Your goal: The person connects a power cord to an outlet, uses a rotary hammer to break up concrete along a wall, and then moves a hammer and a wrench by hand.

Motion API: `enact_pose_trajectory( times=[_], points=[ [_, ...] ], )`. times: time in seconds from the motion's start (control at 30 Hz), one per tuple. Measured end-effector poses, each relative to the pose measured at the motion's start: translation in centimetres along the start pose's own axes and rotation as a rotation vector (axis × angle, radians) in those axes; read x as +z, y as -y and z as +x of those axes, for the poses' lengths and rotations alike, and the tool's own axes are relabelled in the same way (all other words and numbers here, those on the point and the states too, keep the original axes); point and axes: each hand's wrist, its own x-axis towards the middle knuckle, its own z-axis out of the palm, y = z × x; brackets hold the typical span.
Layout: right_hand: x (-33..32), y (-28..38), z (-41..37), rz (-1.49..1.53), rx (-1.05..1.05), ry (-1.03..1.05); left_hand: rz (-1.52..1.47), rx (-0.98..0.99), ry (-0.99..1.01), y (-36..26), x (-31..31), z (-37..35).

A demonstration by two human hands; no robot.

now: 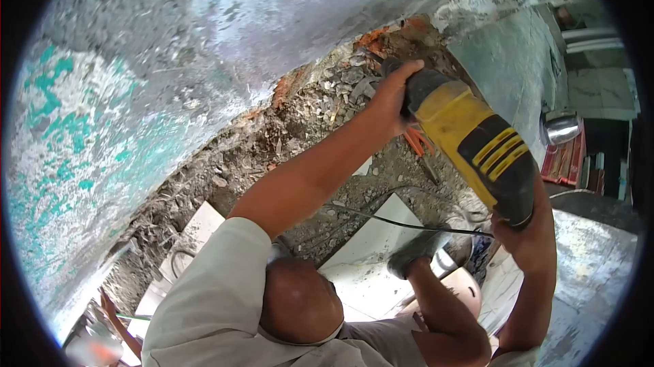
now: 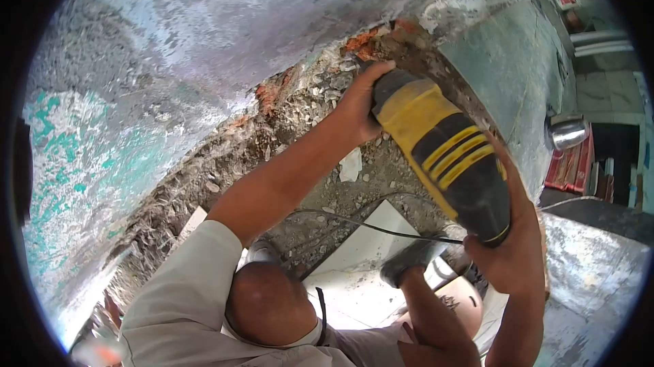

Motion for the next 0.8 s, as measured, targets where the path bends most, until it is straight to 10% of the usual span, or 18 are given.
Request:
enact_pose_trajectory(
  times=[0.17,0.8],
  points=[
    [-1.7,1.0,1.5,0.118,0.246,-0.056,0.028,-0.004,-0.079,-0.7,1.5,0.6],
    [0.6,-2.9,1.1,-0.049,0.105,0.030,0.010,0.002,-0.090,2.5,-2.7,2.4]
  ],
)
